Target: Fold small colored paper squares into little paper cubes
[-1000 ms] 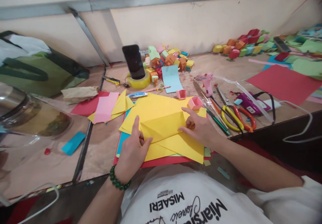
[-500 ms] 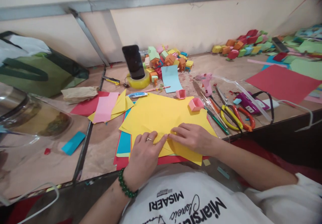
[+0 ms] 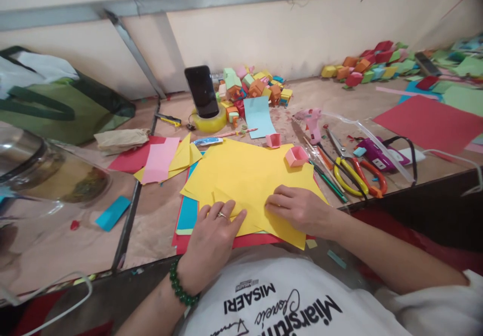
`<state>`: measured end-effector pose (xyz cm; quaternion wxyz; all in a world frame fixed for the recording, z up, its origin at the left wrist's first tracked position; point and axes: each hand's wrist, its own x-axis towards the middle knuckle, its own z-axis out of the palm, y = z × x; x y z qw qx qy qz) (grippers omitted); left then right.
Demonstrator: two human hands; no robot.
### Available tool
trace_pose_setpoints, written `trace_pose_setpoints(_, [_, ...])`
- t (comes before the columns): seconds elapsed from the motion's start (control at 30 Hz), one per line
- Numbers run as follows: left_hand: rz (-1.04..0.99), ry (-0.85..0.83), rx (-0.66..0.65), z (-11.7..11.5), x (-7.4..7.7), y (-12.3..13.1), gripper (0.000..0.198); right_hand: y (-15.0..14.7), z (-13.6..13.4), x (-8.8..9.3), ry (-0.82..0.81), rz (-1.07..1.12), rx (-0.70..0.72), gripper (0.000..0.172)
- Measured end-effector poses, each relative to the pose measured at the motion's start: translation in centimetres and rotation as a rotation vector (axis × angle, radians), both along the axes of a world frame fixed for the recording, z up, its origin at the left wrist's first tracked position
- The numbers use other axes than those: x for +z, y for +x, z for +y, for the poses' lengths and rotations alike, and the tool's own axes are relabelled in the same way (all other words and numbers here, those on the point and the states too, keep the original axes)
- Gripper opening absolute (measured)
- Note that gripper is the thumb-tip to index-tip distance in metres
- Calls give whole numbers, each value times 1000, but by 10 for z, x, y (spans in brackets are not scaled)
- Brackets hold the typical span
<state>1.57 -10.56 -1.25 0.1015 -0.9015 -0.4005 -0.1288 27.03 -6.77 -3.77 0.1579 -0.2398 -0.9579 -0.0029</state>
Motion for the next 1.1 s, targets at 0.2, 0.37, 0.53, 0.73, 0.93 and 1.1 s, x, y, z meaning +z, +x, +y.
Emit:
trace_pose_setpoints(0.2, [17,3,102,-10,-6,-30,40,23,-4,-3,15,112,-86,32])
trace_pose_setpoints(0.37, [-191,-175,146,-9,-14,-40,35,22,-8,0,71,196,-110,30])
trace_pose_setpoints(0.53, [-485,-355,415,13,-21,-31,57,17,-13,2,105,173,-185,28])
trace_pose_setpoints(0.73, [-825,-441,413,27,-11,-11,69,15,-15,0,124,163,-218,25])
trace_pose_setpoints(0.93, [-726,51,144,1,11,-9,29,13,-20,15,203,415,-367,18])
trace_pose_setpoints(1.1, [-347,182,-125,-24,6,3,35,-15,-30,47,478,439,-262,20])
